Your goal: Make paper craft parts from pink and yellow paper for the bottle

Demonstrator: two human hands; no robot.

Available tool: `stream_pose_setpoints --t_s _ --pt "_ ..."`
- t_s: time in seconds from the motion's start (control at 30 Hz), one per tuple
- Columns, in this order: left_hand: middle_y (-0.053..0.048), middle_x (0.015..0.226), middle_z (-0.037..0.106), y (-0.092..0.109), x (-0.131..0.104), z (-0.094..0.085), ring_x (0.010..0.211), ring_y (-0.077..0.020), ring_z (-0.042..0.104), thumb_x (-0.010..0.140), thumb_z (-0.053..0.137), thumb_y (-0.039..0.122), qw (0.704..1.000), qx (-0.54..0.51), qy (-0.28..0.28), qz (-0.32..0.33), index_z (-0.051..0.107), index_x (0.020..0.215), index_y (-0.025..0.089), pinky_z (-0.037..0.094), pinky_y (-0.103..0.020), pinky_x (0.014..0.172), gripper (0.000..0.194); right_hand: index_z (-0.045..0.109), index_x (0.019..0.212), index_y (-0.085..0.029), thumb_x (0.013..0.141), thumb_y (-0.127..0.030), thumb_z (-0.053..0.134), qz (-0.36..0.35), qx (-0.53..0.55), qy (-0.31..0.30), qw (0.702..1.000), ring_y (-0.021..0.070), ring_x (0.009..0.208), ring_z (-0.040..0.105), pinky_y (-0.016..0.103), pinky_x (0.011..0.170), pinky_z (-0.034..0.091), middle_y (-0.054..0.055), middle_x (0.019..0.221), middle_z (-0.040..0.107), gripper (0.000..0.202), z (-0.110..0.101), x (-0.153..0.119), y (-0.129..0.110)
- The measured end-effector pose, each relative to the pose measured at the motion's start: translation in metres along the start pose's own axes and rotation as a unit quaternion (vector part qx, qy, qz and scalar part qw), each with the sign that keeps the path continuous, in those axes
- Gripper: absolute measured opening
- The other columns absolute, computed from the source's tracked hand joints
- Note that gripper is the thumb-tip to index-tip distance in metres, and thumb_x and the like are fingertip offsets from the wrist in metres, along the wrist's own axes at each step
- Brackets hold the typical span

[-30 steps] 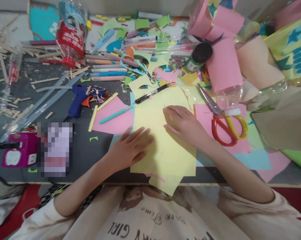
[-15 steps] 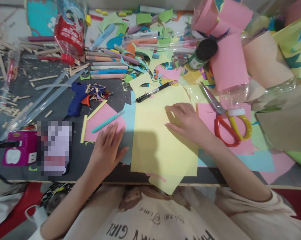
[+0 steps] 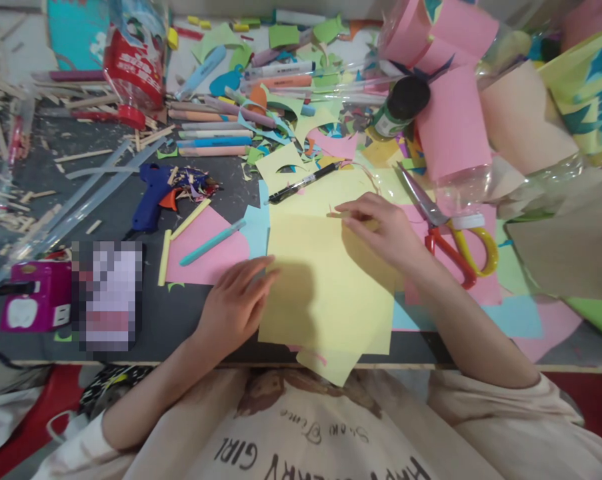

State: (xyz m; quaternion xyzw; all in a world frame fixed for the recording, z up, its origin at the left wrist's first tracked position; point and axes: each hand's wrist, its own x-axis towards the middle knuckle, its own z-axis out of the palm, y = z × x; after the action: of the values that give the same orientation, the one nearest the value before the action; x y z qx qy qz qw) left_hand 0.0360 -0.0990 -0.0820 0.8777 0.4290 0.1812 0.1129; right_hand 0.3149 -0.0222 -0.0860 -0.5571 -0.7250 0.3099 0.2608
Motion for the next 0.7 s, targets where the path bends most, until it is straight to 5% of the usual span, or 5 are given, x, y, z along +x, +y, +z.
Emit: stream_pose_setpoints --t_s 0.13,0.23,0.47,0.7 --pt "-0.009 0.127 0.066 -0.024 0.003 -0.007 0.123 -0.0222 0.061 0.098 0.042 0.016 0.992 -0.078 0.058 -0.085 0.057 0.124 0.026 0.055 -0.041 0.101 0.031 0.072 0.085 -0.023 0.084 -0.029 0.059 0.065 0.092 0.095 0.989 0.0171 0.078 0.060 0.036 0.075 0.052 0.003 0.082 0.064 0.014 -0.014 -0.004 0.007" --pt "-0.008 0.129 0.065 -0.033 0.007 -0.011 0.123 -0.0209 0.061 0.101 0.040 0.024 0.983 -0.107 0.075 -0.127 0.057 0.124 0.027 0.055 -0.040 0.102 0.029 0.071 0.088 -0.023 0.084 -0.031 0.058 0.116 0.149 0.107 0.976 0.0159 0.078 0.063 0.037 0.078 0.055 0.001 0.083 0.066 0.015 -0.022 -0.005 0.010" --pt "-0.008 0.128 0.064 -0.029 0.011 -0.011 0.123 -0.0213 0.061 0.102 0.037 0.029 0.983 -0.108 0.081 -0.125 0.056 0.125 0.028 0.056 -0.042 0.102 0.030 0.072 0.100 -0.023 0.073 -0.031 0.069 0.118 0.096 -0.084 0.985 0.0223 0.091 0.069 0.044 0.085 0.057 0.005 0.100 0.075 0.028 -0.035 0.003 0.009" --pt "-0.007 0.127 0.066 -0.023 0.013 -0.009 0.122 -0.0217 0.062 0.100 0.042 0.024 0.988 -0.070 0.084 -0.109 0.053 0.129 0.029 0.055 -0.043 0.102 0.031 0.076 0.094 -0.024 0.077 -0.027 0.067 0.041 0.068 -0.144 0.986 0.0177 0.075 0.070 0.040 0.079 0.058 0.000 0.081 0.074 0.019 -0.028 0.040 0.009"
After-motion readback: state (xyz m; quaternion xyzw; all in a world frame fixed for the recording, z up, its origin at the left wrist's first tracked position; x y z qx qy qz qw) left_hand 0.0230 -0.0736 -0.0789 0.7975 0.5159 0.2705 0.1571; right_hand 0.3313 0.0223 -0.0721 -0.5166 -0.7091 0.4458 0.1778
